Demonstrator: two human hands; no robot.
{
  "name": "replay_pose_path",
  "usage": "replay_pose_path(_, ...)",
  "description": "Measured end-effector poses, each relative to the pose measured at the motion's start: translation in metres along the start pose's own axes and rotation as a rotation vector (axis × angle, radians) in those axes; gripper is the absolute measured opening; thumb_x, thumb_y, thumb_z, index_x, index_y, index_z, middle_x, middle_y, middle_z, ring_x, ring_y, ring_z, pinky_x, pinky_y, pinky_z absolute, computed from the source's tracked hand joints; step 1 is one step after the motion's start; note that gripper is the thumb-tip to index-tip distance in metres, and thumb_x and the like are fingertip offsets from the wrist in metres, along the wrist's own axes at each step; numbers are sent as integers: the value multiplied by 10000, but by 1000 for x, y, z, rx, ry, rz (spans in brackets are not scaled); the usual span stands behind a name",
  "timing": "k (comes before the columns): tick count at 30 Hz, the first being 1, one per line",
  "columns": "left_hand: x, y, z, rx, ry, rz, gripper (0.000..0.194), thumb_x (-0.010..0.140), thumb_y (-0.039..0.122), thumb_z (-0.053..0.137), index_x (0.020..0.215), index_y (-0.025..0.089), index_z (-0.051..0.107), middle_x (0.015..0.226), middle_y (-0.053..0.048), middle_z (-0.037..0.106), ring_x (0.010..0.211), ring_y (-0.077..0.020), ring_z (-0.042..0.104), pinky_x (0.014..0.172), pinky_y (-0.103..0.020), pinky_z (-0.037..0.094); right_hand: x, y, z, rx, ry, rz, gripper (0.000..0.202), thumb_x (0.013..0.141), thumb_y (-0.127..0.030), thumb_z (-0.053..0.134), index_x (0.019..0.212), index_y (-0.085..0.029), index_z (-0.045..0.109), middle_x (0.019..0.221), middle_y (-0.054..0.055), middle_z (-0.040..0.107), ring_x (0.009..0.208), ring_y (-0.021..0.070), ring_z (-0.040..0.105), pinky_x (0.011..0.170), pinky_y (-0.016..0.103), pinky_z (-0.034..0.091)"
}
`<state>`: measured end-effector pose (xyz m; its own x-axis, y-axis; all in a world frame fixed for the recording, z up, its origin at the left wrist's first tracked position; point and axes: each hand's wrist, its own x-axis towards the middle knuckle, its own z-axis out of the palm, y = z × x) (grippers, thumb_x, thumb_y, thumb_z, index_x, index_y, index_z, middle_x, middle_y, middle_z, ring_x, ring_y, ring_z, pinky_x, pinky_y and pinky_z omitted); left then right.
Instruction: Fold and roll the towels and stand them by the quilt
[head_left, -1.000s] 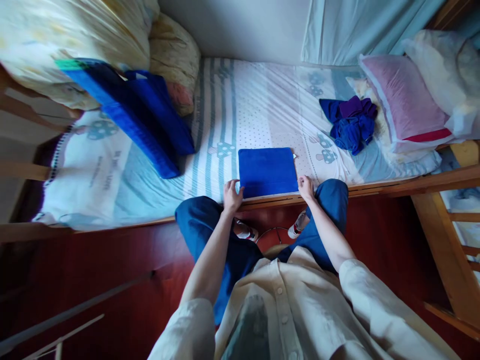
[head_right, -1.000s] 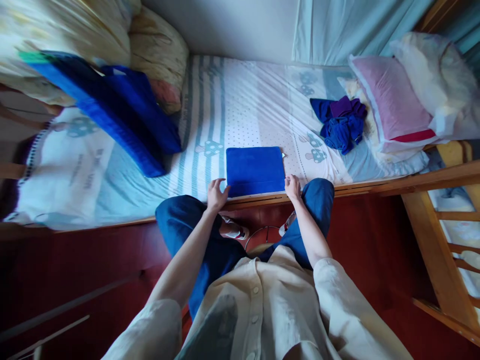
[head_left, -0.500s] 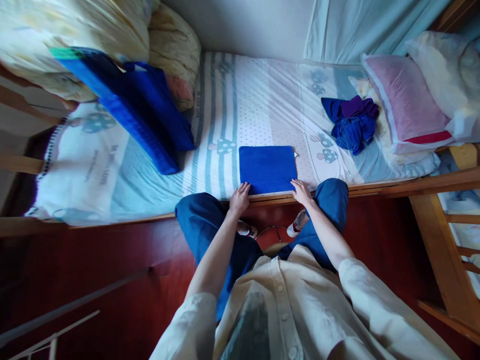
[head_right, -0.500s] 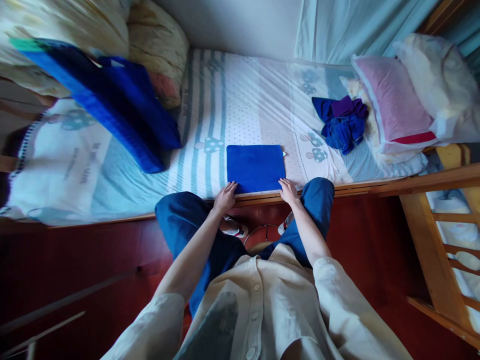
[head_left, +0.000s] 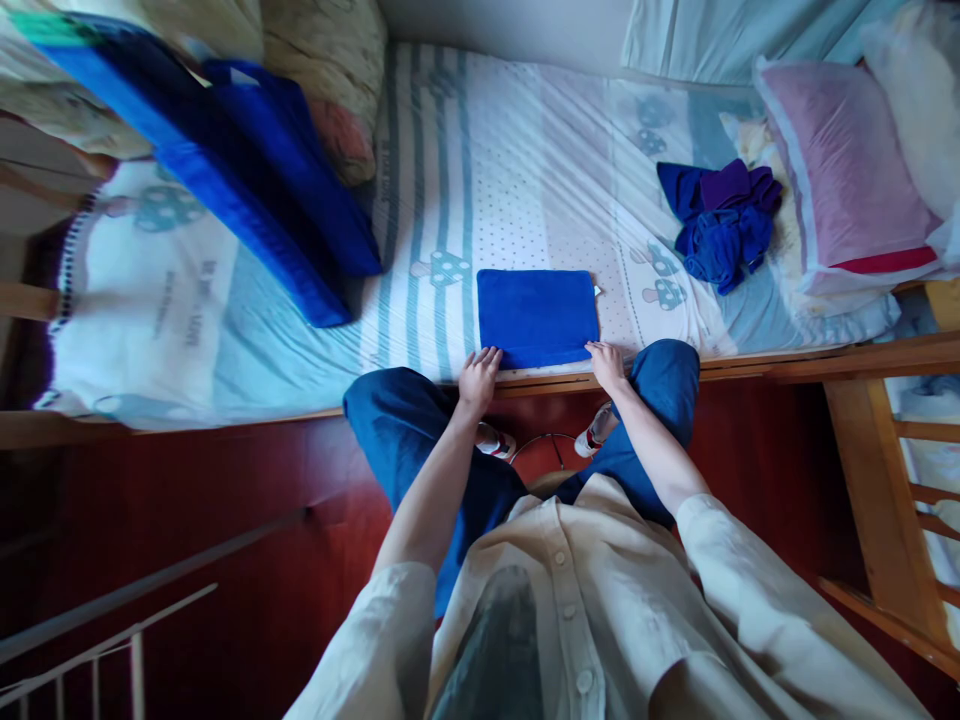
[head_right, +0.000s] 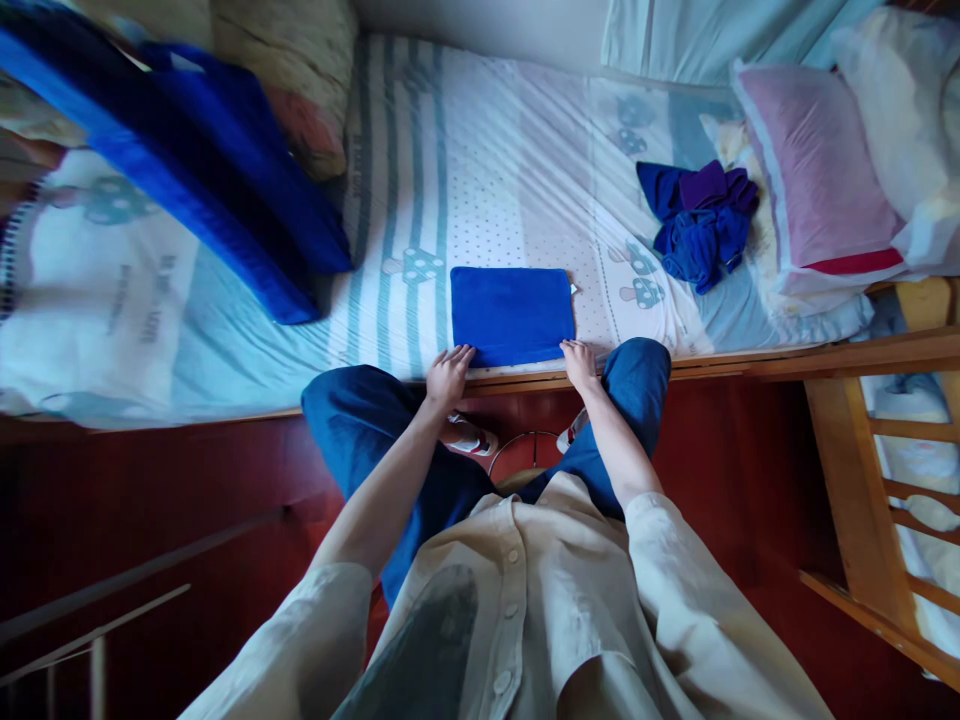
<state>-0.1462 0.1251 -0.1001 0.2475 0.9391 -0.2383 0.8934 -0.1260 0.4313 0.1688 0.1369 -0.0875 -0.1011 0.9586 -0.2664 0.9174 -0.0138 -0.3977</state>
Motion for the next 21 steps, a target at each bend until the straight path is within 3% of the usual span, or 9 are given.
replay_pose_path(7, -12, 8, -9, 49, -29, -3, 577, 928, 36, 359, 1434, 175, 599, 1529, -149, 559, 1453, -248, 490, 1244, -452, 299, -12, -6, -9, -17, -28, 29, 472, 957, -23, 495, 1333, -209, 712, 1419, 118, 667, 1328, 262, 606, 1132, 406, 458)
replay_pose_path(13, -22, 17, -21, 94, -73, -18, 561, 900, -1, 414, 1367, 175, 671, 1455, -163, 620, 1375, -268, 577, 1166, -418, 431, -28, -21, -29, -175, -118, 77, 490, 964, -29, 475, 1366, -202, 697, 1278, 146, 736, 1184, 278, 676, 1035, 367, 487)
replay_pose_path(18, -29, 18, -33, 77, -132, -101, 608, 869, 5, 462, 1417, 194, 645, 1367, -119, 693, 1256, -264, 666, 1081, -369, 519, -39, -27, -48, -179, -196, 100, 442, 998, -125, 516, 1403, -224, 665, 1350, 112, 712, 1258, 238, 654, 1079, 311, 478)
replay_pose_path(21, -27, 17, -38, 43, -124, -140, 599, 887, 19, 456, 1444, 168, 620, 1356, -99, 704, 1265, -229, 659, 1100, -307, 499, -40, -27, -55, -138, -200, 102, 432, 1021, -168, 510, 1429, -228, 639, 1402, 76, 688, 1310, 198, 626, 1116, 259, 449)
